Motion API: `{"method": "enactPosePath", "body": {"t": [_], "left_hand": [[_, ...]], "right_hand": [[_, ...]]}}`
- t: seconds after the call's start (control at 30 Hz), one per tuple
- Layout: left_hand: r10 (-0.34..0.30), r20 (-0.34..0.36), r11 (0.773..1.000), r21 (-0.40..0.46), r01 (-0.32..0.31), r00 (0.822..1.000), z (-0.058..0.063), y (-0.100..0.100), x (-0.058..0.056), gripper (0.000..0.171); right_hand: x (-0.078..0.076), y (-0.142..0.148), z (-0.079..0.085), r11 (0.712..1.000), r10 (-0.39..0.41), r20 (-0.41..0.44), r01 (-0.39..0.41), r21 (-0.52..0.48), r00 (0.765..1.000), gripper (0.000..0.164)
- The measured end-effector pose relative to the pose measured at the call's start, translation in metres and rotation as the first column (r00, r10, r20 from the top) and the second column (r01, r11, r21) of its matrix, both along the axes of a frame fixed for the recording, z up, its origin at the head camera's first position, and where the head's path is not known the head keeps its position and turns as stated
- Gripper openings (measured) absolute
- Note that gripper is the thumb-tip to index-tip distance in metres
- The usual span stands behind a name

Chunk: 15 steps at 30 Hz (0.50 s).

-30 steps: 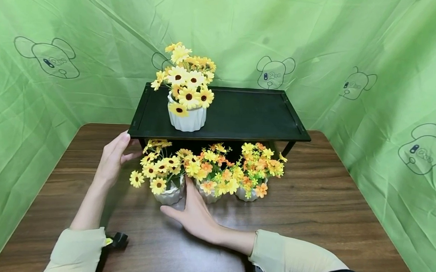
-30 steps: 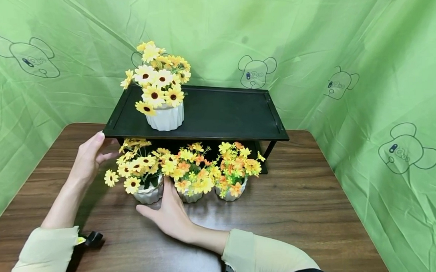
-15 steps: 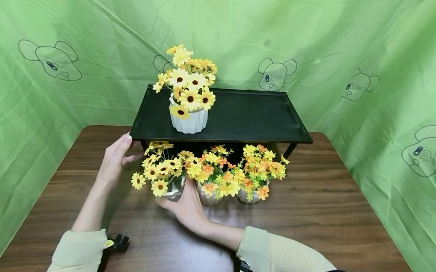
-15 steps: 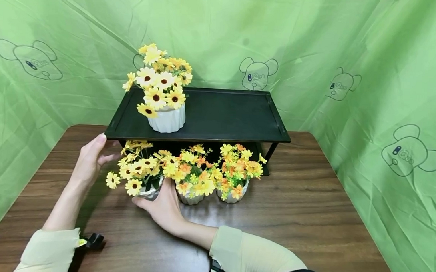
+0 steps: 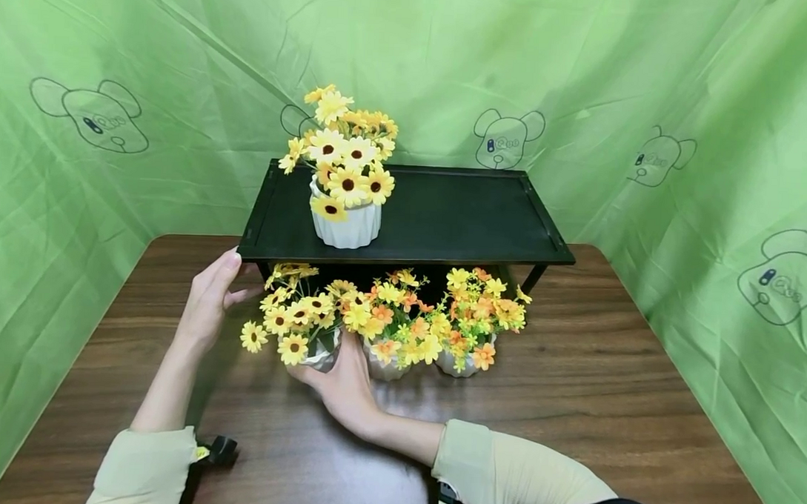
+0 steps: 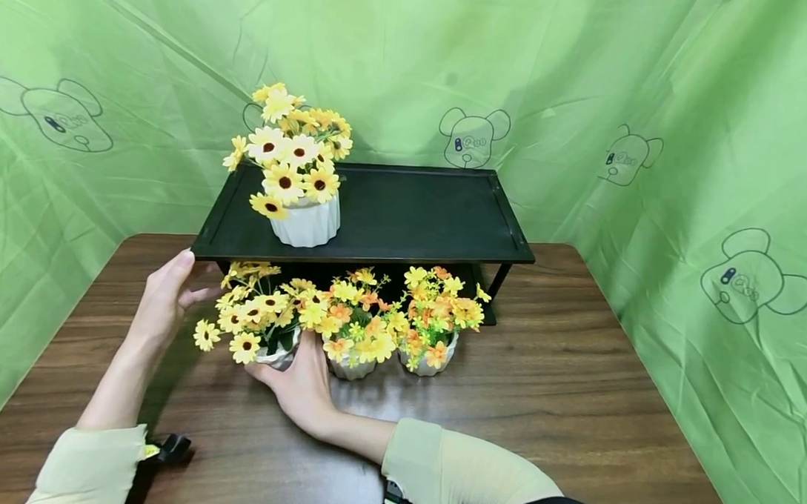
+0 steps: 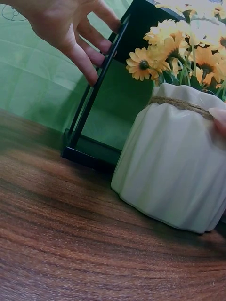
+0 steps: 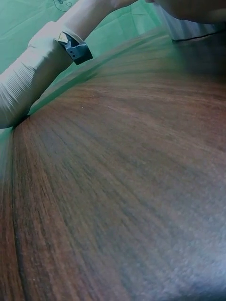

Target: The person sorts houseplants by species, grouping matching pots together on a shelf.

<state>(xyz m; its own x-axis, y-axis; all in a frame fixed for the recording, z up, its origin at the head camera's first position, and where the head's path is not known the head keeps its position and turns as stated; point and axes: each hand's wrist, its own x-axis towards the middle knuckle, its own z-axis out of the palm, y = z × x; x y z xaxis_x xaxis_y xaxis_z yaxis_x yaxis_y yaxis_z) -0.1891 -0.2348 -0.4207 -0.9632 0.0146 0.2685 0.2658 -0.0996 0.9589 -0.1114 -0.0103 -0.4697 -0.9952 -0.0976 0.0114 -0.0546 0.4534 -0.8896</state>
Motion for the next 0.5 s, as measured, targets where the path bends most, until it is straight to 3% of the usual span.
{"method": "enactPosePath", "body": {"t": [0.37, 0.5], "left_hand": [[0.013, 0.007, 1.000, -0.006, -0.013, 1.000, 0.0003, -0.0002, 0.0006, 0.041], [0.027, 0.031, 1.000, -0.016, -0.027, 0.999, 0.0014, -0.0009, 0.0016, 0.039]], "right_hand": [[-0.0007, 0.0008, -0.0046, 0.999, -0.017, -0.043, 0.015, -0.035, 0.999, 0.075], [0.0017, 0.0018, -0.0009, 0.999, -0.016, -0.022, 0.015, -0.044, 1.000, 0.087]]}}
